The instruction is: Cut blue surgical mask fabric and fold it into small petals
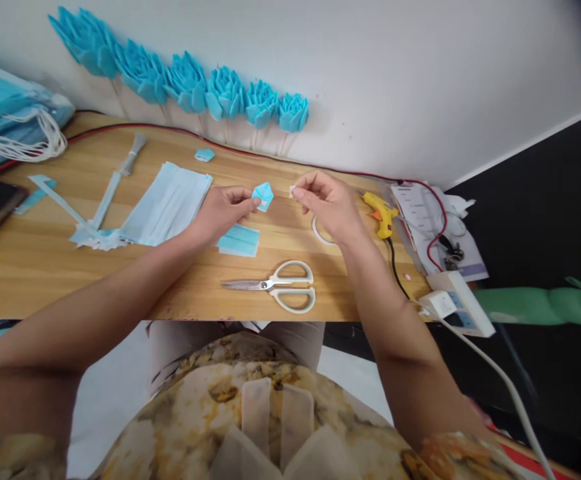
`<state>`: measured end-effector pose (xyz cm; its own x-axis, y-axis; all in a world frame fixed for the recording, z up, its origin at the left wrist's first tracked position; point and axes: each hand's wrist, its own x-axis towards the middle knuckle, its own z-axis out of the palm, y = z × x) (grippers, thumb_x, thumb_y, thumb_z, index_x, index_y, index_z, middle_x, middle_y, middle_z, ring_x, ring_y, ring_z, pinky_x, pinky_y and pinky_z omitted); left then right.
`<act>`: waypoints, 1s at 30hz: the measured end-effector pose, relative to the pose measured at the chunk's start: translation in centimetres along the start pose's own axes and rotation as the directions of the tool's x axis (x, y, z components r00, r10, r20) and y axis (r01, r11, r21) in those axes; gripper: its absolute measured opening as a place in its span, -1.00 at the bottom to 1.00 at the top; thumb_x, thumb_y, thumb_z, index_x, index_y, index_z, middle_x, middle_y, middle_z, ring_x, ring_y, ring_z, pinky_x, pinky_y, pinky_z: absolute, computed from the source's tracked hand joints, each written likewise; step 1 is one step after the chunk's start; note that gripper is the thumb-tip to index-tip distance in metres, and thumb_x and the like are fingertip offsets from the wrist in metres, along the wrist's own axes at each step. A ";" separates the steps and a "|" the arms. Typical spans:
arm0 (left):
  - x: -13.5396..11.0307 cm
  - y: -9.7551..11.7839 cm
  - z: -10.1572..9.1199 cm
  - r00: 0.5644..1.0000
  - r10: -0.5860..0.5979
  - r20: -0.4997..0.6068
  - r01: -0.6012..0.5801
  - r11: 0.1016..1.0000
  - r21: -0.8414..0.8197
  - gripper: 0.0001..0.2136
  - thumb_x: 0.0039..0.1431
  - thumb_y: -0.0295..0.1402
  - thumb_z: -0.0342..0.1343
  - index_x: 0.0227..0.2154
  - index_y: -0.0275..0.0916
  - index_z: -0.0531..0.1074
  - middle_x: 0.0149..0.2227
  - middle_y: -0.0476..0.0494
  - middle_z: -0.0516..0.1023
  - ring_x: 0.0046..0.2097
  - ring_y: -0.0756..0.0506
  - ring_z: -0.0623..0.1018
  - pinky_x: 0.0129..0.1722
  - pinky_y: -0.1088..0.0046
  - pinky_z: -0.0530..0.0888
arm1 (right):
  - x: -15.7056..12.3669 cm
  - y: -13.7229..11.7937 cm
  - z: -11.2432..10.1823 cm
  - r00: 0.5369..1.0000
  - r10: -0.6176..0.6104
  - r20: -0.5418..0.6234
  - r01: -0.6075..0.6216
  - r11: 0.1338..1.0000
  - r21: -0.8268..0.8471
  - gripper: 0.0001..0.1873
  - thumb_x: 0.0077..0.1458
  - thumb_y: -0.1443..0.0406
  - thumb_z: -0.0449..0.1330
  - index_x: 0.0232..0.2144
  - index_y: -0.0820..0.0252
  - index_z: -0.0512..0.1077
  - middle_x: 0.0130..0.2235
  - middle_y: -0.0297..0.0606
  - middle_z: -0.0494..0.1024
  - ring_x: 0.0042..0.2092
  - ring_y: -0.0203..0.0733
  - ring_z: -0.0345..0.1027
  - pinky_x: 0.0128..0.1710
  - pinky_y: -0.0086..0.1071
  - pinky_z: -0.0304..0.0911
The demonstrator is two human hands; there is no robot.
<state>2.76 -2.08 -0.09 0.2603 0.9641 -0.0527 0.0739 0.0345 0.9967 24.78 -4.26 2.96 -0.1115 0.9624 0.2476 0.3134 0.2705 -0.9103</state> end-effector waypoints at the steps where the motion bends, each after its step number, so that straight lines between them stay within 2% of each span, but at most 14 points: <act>1: 0.0 -0.1 0.0 1.000 0.001 -0.007 -0.001 1.000 -0.005 -0.84 0.04 -0.26 0.32 -0.44 -0.27 0.58 -0.51 0.00 0.51 -0.50 0.06 0.36 -0.48 0.56 0.33 | 0.1 -0.2 0.7 1.000 -0.005 -0.009 0.005 1.000 -0.006 -0.70 0.09 0.04 0.35 -0.36 0.13 0.46 -0.35 -0.36 0.50 -0.33 -0.30 0.31 -0.41 -0.42 0.23; 3: 0.1 -0.2 0.0 1.000 0.003 -0.020 -0.003 1.000 -0.011 -0.84 0.04 -0.26 0.32 -0.43 -0.26 0.59 -0.52 0.00 0.50 -0.51 0.06 0.35 -0.48 0.54 0.32 | 0.2 -0.1 1.9 0.999 -0.008 -0.048 0.007 0.999 -0.040 -0.74 0.11 0.07 0.32 -0.36 0.12 0.47 -0.31 -0.33 0.54 -0.27 -0.26 0.37 -0.34 -0.39 0.28; 6: 0.1 -0.3 0.0 1.000 0.014 -0.022 -0.014 1.000 -0.012 -0.83 0.06 -0.24 0.32 -0.43 -0.25 0.59 -0.53 0.00 0.50 -0.51 0.05 0.34 -0.47 0.52 0.32 | -0.3 0.4 3.0 0.996 0.009 -0.088 -0.016 0.996 -0.082 -0.81 0.12 0.13 0.29 -0.36 0.11 0.48 -0.13 -0.24 0.60 -0.02 -0.14 0.45 -0.16 -0.32 0.36; 8: 0.1 -0.2 0.0 1.000 0.023 -0.010 -0.023 1.000 -0.004 -0.82 0.06 -0.23 0.33 -0.44 -0.25 0.58 -0.52 0.01 0.50 -0.50 0.04 0.34 -0.46 0.50 0.32 | -0.7 0.7 3.4 0.996 0.028 -0.082 -0.035 0.996 -0.081 -0.82 0.13 0.14 0.28 -0.34 0.11 0.48 0.02 -0.20 0.58 0.13 -0.08 0.42 -0.07 -0.28 0.37; 10: 0.1 -0.2 0.0 1.000 0.021 0.004 -0.021 1.000 0.009 -0.82 0.07 -0.23 0.33 -0.45 -0.25 0.58 -0.53 0.02 0.49 -0.50 0.04 0.35 -0.46 0.50 0.31 | -1.0 0.9 3.5 0.997 0.041 -0.065 -0.046 0.996 -0.075 -0.83 0.14 0.14 0.26 -0.32 0.11 0.47 0.08 -0.19 0.56 0.18 -0.07 0.40 -0.04 -0.27 0.37; 15: 0.0 -0.3 0.0 1.000 0.018 0.019 -0.018 0.999 0.038 -0.85 0.07 -0.26 0.30 -0.45 -0.25 0.60 -0.54 0.02 0.48 -0.50 0.04 0.33 -0.49 0.50 0.25 | -1.2 1.1 3.6 0.999 0.020 -0.033 -0.023 0.996 -0.083 -0.83 0.19 0.14 0.23 -0.30 0.11 0.46 0.08 -0.19 0.56 0.15 -0.10 0.41 -0.07 -0.30 0.35; 20: 0.0 -0.8 -0.1 0.997 0.057 0.047 -0.059 0.997 0.045 -0.79 0.06 -0.19 0.29 -0.42 -0.26 0.61 -0.53 0.01 0.46 -0.50 0.04 0.30 -0.50 0.49 0.19 | -1.2 1.5 3.6 1.000 -0.018 -0.024 0.016 0.998 -0.059 -0.81 0.18 0.13 0.25 -0.30 0.11 0.46 0.03 -0.18 0.57 0.09 -0.12 0.44 -0.09 -0.31 0.37; 25: -0.1 -0.7 -0.1 0.997 0.059 0.046 -0.061 0.997 0.056 -0.78 0.04 -0.17 0.29 -0.43 -0.25 0.59 -0.53 0.00 0.45 -0.49 0.03 0.30 -0.50 0.49 0.20 | -1.2 1.8 3.7 1.000 0.010 -0.002 -0.010 1.000 -0.021 -0.80 0.18 0.11 0.25 -0.30 0.09 0.45 -0.02 -0.22 0.61 0.04 -0.14 0.47 -0.03 -0.28 0.38; 30: -0.2 -0.4 0.0 0.997 0.056 0.057 -0.059 0.997 0.052 -0.77 0.04 -0.16 0.29 -0.45 -0.24 0.57 -0.52 0.00 0.45 -0.49 0.03 0.31 -0.48 0.48 0.22 | -1.1 2.0 3.8 1.000 0.006 -0.014 -0.006 1.000 -0.012 -0.80 0.16 0.10 0.26 -0.32 0.09 0.45 -0.22 -0.30 0.60 -0.15 -0.19 0.46 -0.08 -0.28 0.37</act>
<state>2.66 -2.25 -0.44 0.3184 0.9480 -0.0005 0.1086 -0.0359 0.9934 21.96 -4.89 -0.41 -0.0963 0.9642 0.2469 0.3252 0.2649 -0.9078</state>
